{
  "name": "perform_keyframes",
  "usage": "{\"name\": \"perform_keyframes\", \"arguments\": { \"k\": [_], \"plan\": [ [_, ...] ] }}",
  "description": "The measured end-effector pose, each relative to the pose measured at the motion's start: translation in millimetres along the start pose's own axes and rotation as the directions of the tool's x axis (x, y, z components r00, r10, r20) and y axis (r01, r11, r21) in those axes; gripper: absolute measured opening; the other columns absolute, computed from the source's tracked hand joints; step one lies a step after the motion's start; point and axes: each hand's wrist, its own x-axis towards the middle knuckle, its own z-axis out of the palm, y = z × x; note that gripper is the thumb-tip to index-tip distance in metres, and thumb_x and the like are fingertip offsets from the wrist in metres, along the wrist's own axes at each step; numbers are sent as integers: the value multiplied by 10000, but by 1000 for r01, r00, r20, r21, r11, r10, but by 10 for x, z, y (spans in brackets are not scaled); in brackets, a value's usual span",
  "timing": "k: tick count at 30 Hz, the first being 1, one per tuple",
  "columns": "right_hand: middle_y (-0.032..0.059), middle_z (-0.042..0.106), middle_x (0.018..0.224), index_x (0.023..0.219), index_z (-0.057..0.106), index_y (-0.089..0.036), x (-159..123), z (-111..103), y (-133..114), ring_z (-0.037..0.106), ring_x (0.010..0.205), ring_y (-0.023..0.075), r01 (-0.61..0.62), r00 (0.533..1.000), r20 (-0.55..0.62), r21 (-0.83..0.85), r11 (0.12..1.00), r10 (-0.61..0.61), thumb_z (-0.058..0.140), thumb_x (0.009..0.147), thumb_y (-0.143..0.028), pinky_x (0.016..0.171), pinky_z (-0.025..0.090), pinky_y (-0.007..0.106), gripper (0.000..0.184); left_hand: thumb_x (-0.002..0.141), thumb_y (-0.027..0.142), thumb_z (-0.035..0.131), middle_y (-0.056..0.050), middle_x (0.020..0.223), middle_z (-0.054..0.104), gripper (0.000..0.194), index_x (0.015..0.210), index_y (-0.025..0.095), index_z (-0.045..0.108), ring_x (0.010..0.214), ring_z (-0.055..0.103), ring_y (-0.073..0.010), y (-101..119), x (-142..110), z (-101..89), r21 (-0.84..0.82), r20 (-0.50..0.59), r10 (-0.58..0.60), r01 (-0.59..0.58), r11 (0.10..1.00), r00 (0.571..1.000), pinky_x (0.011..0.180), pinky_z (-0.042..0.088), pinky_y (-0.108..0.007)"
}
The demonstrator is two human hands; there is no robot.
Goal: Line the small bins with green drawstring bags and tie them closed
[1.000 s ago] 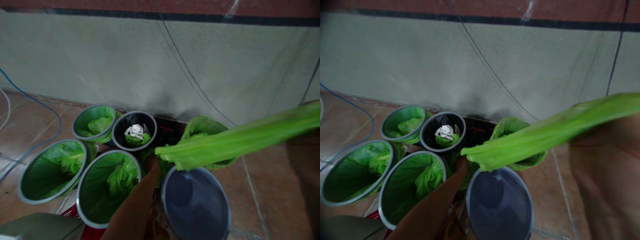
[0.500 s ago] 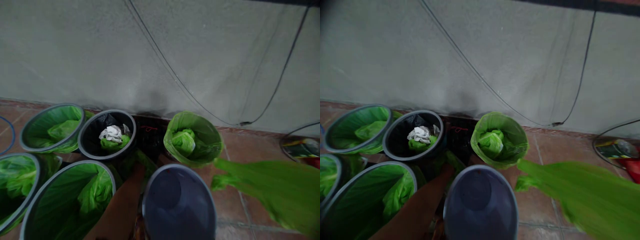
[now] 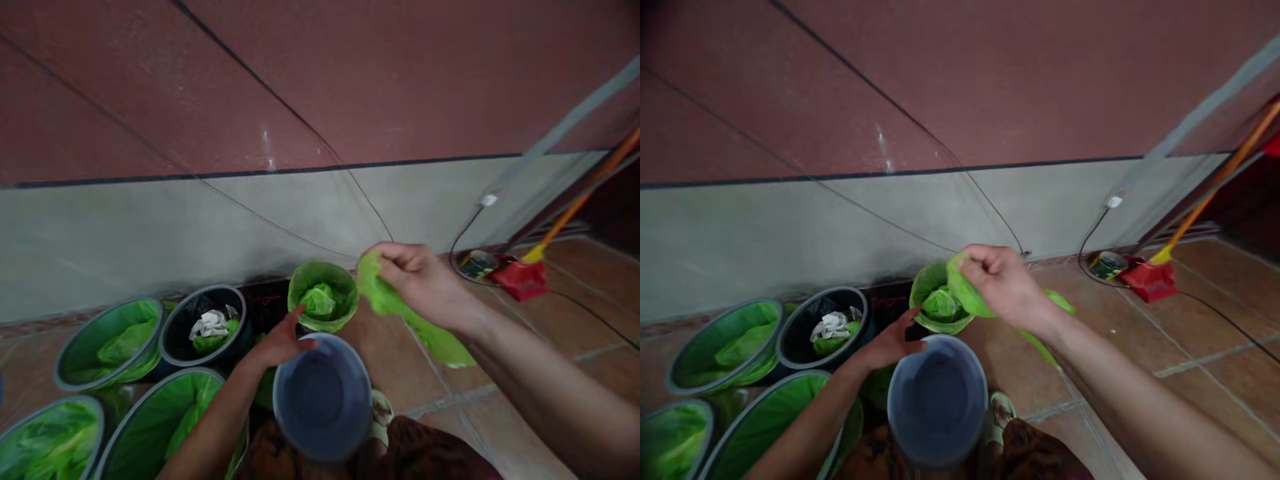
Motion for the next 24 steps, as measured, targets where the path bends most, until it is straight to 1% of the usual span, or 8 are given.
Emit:
{"name": "perform_keyframes", "arguments": {
  "k": [2, 6, 10, 13, 16, 18, 21, 24],
  "plan": [
    [-36, 592, 565, 728, 664, -185, -8, 233, -150, 492, 478, 79, -5, 989, 145, -11, 1000, 7, 626, 867, -451, 443, 366, 200, 302, 568, 296, 876, -97, 1275, 675, 785, 1301, 217, 608, 1208, 605, -287, 565, -130, 150, -146, 76, 259, -246, 958, 963, 1045, 467, -378],
    [-38, 601, 620, 758, 682, -181, -39, 406, -434, 532, 578, 85, 112, 966, 235, -14, 994, -106, 589, 880, -436, 533, 405, 199, 297, 765, 356, 727, -55, 1058, 730, 290, 1011, 205, 717, 998, 653, -232, 1143, -327, 452, -236, 62, 419, -395, 888, 906, 911, 532, -342],
    [-35, 568, 605, 784, 690, -186, -10, 92, -552, 514, 589, 101, 231, 973, -18, 11, 973, -230, 618, 850, -498, 526, 371, 212, 328, 821, 345, 670, -38, 844, 724, 169, 816, 185, 724, 859, 647, -196, 1022, -617, 603, -182, 51, 343, -329, 927, 938, 891, 518, -342],
    [-36, 556, 596, 781, 684, -176, -17, -43, -481, 459, 552, 97, 218, 961, -184, 42, 975, -207, 635, 820, -522, 496, 333, 217, 352, 771, 444, 745, -76, 1067, 729, 390, 1072, 198, 713, 1001, 656, -224, 944, -946, 711, -409, 52, 279, -234, 882, 959, 939, 510, -362],
    [-39, 543, 592, 752, 676, -169, -87, 189, -370, 423, 536, 90, 175, 968, -198, 91, 980, -154, 611, 829, -494, 495, 320, 222, 341, 720, 597, 758, -121, 1298, 654, 744, 1335, 217, 585, 1165, 619, -288, 1071, -1262, 900, -622, 78, 302, -190, 760, 950, 1005, 492, -415],
    [-37, 554, 615, 755, 682, -171, -124, 479, -331, 442, 559, 95, 194, 971, -165, 111, 975, -174, 580, 848, -464, 516, 329, 225, 324, 697, 596, 774, -118, 1305, 655, 782, 1349, 217, 569, 1172, 618, -308, 1173, -1411, 1071, -645, 97, 308, -176, 744, 947, 1002, 497, -426],
    [-33, 569, 640, 782, 692, -175, -97, 840, -381, 468, 591, 104, 237, 965, -141, 108, 965, -221, 534, 875, -448, 547, 341, 227, 329, 698, 409, 788, -89, 1159, 724, 537, 1180, 204, 669, 1032, 665, -288, 1141, -1537, 1290, -503, 39, 185, -141, 853, 982, 886, 539, -395],
    [-22, 598, 666, 817, 697, -174, 12, 850, -539, 500, 641, 119, 300, 941, -165, 9, 954, -294, 512, 896, -425, 600, 363, 232, 322, 723, 288, 674, -54, 746, 714, 124, 750, 169, 692, 688, 638, -212, 880, -1645, 1277, -331, -111, -41, 2, 944, 993, 630, 507, -324]
  ]
}}
